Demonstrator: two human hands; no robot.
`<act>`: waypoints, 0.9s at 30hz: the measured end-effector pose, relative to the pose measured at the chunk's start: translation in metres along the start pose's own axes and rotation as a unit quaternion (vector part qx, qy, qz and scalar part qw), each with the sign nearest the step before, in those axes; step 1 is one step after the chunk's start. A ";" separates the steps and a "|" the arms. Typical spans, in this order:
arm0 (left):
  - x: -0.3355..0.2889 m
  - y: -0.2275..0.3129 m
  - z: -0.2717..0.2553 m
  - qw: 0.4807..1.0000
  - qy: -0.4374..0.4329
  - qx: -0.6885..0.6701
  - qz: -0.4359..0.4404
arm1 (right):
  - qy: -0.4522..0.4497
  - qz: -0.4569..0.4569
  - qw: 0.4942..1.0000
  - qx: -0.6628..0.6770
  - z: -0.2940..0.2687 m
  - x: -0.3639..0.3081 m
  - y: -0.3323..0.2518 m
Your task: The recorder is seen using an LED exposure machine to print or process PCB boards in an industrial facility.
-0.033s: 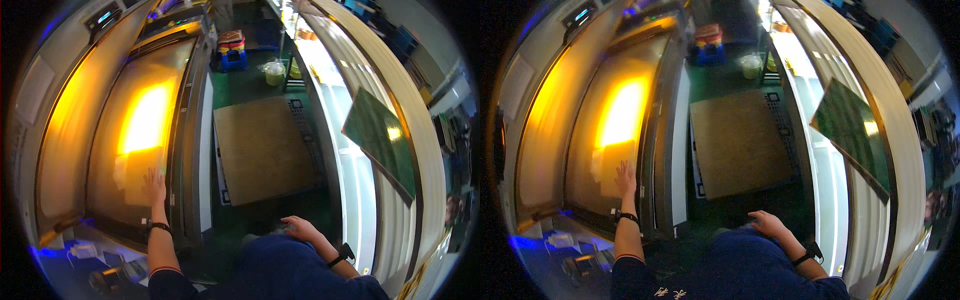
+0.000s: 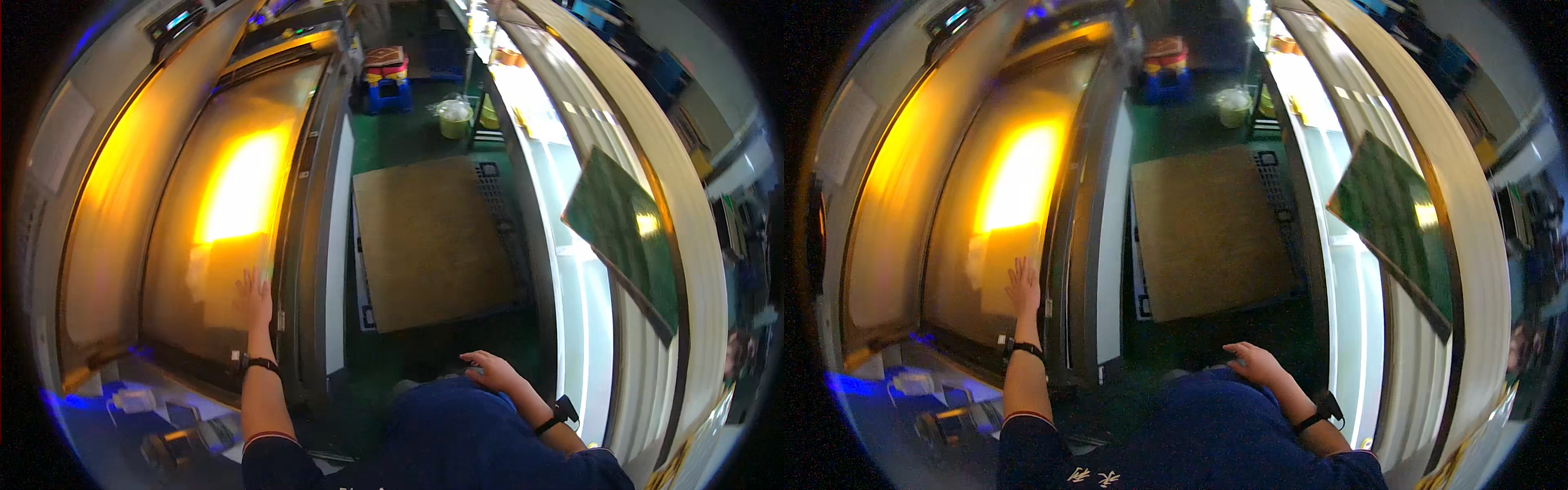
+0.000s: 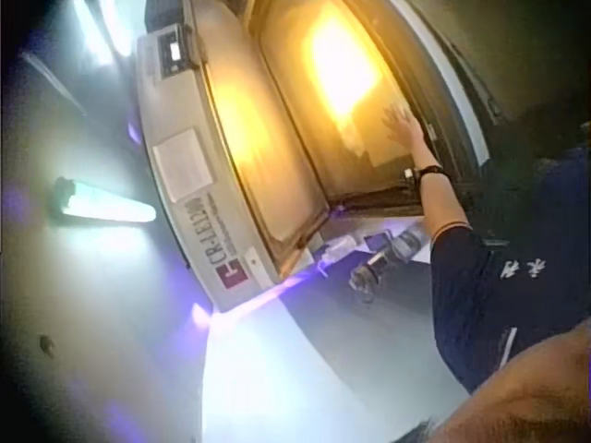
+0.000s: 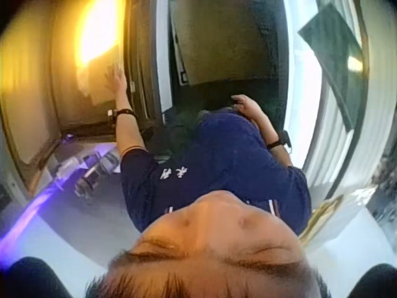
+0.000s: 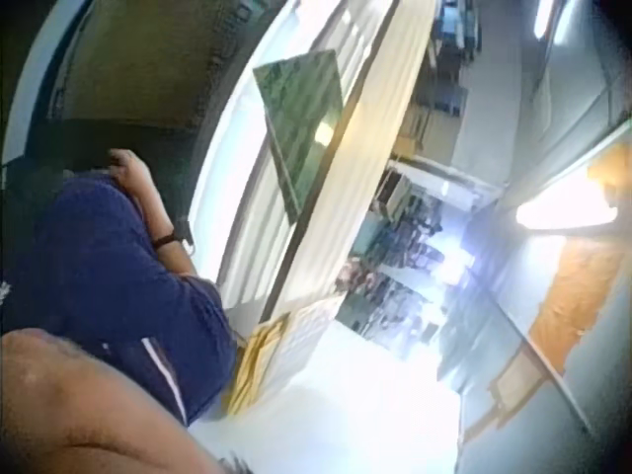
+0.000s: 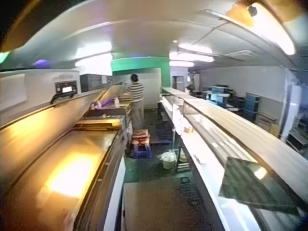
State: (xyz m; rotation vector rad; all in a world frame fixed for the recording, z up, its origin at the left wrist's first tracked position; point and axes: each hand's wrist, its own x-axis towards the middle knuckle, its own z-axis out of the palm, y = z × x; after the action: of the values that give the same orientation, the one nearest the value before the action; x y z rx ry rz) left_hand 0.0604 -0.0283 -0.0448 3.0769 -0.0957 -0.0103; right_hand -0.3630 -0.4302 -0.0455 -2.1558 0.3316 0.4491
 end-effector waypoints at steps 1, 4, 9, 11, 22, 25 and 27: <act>-0.001 0.000 -0.002 1.000 0.006 -0.011 0.005 | -0.014 -0.009 1.000 -0.007 -0.001 0.002 0.011; -0.009 0.028 -0.003 0.999 -0.002 0.001 -0.041 | -0.095 -0.007 0.993 -0.076 -0.021 0.027 0.050; -0.011 0.025 0.001 0.997 -0.003 -0.028 -0.068 | -0.149 -0.035 0.961 -0.231 -0.047 0.085 0.073; -0.008 0.020 0.005 0.997 0.034 -0.050 -0.041 | -0.110 -0.057 0.984 -0.126 -0.042 0.105 0.063; -0.001 0.027 0.002 0.997 0.009 -0.068 -0.047 | -0.192 -0.107 0.975 -0.041 -0.002 0.143 0.031; -0.003 0.024 -0.002 0.997 0.016 -0.054 -0.045 | -0.234 -0.053 0.970 -0.044 0.002 0.134 0.044; -0.004 0.026 -0.004 0.998 0.016 -0.041 -0.047 | -0.248 -0.054 0.966 -0.037 0.003 0.129 0.063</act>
State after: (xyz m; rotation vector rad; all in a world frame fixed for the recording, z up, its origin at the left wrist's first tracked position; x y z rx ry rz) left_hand 0.0549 -0.0537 -0.0393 2.9946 0.0511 0.0300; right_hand -0.2726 -0.4733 -0.1486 -2.0338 -0.0846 0.9239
